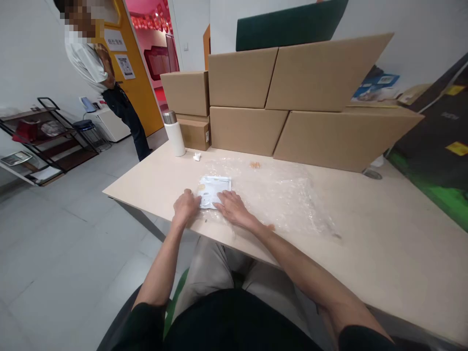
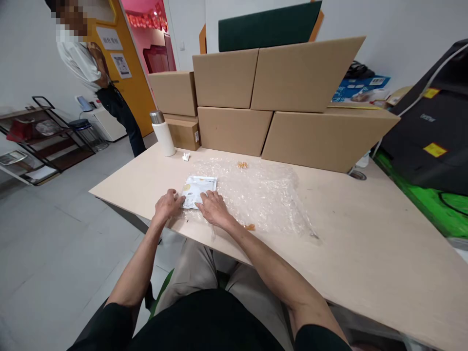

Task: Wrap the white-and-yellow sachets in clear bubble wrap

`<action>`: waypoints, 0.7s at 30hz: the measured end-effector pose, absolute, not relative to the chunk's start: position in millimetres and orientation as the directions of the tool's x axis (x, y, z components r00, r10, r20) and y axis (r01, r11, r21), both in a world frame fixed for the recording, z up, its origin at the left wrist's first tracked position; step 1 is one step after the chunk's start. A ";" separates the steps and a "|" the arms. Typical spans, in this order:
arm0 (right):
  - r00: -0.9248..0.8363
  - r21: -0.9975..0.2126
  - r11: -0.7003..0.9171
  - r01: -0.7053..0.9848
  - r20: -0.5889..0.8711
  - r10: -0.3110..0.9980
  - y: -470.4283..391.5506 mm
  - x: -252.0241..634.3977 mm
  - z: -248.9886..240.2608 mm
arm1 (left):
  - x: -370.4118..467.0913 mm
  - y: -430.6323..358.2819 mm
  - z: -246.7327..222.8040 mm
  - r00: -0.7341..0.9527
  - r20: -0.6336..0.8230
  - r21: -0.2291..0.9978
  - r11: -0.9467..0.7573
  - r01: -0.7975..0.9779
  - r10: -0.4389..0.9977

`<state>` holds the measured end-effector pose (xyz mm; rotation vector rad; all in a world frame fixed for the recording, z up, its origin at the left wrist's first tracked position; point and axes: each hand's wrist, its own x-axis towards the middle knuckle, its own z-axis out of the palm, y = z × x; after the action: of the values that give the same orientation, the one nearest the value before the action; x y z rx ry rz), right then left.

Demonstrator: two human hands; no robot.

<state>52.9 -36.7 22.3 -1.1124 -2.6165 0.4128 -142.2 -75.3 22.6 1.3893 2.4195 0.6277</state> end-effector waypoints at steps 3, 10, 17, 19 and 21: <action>-0.610 -0.372 0.615 0.695 0.148 0.779 -37.2 47.5 16.1 | -147.4 -70.7 25.4 -0.449 -0.066 0.628 0.387 0.675 0.891; -0.503 -0.882 0.321 0.346 0.114 0.857 -33.0 63.7 22.3 | -104.0 -62.4 54.9 -0.231 0.098 0.914 0.004 0.406 0.968; -0.327 -0.929 -0.272 -0.252 -0.183 0.927 -26.5 103.0 17.1 | -24.5 -44.0 62.2 0.065 0.114 0.761 -0.129 0.636 0.991; -0.216 -0.935 -0.261 -0.238 -0.211 0.953 -22.8 125.1 14.0 | -10.9 -41.9 53.2 0.091 0.037 0.646 -0.093 0.758 0.995; -0.038 -0.984 -0.143 -0.102 -0.140 0.989 -19.4 147.8 11.3 | -0.6 -42.1 45.6 0.084 -0.030 0.522 -0.056 0.851 0.996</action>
<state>147.8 -19.4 11.3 -1.2183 -1.0827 1.3839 -0.6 -42.1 45.6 1.9625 1.8201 0.4817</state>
